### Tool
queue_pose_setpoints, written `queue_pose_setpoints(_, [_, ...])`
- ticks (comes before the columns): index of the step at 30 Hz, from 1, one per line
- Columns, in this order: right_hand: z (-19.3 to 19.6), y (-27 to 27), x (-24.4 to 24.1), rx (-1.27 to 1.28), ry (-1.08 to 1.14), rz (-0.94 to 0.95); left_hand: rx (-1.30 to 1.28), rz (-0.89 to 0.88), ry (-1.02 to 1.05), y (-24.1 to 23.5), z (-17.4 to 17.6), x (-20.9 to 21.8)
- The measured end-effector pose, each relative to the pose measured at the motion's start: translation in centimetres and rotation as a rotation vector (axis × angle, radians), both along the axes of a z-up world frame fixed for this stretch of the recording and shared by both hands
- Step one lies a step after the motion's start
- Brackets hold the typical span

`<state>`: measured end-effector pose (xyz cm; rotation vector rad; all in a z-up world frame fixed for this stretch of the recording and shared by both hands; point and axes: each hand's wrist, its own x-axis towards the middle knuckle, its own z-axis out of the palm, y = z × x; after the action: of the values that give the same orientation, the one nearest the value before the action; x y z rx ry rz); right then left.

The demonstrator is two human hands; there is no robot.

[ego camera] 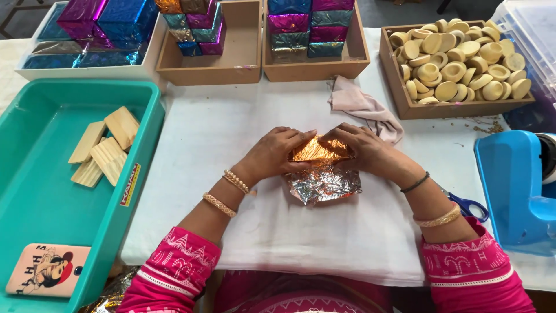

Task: The person places two small wooden discs into a rectangular wooden box and closes it. They then select a sheet of shiny orange foil, wrap the box completely, and secure the foil with clear tape.

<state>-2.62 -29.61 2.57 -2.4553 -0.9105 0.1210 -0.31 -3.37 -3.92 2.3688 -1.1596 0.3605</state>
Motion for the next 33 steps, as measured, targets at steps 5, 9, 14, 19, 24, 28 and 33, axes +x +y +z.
queue_pose_setpoints(5, [0.5, -0.5, 0.1, 0.074, 0.041, 0.071, -0.036, -0.015, 0.015, 0.0, 0.1, -0.4])
queue_pose_setpoints(9, [0.0, -1.1, 0.3, 0.092, 0.104, 0.043, -0.013, 0.014, 0.016, -0.1, 0.1, -0.6])
queue_pose_setpoints(14, [-0.5, -2.6, 0.3, 0.133, 0.071, 0.029, -0.023, 0.036, 0.006, -0.1, 0.3, -0.9])
queue_pose_setpoints(19, [-1.5, -4.7, 0.0, 0.056, -0.045, -0.198, -0.029, 0.052, 0.009, -0.2, 0.4, -0.9])
queue_pose_setpoints(24, [-0.3, -3.3, -1.4, 0.282, -0.315, -0.086, -0.005, 0.068, 0.006, -0.3, 0.0, -0.8])
queue_pose_setpoints(28, [-1.1, -2.8, -2.2, 0.031, -0.461, -0.134, -0.014, 0.068, 0.001, -0.3, 0.1, -0.9])
queue_pose_setpoints(33, [-0.9, -2.6, -4.3, 0.068, -0.464, 0.017, -0.025, 0.069, 0.007, -0.3, 0.4, -1.0])
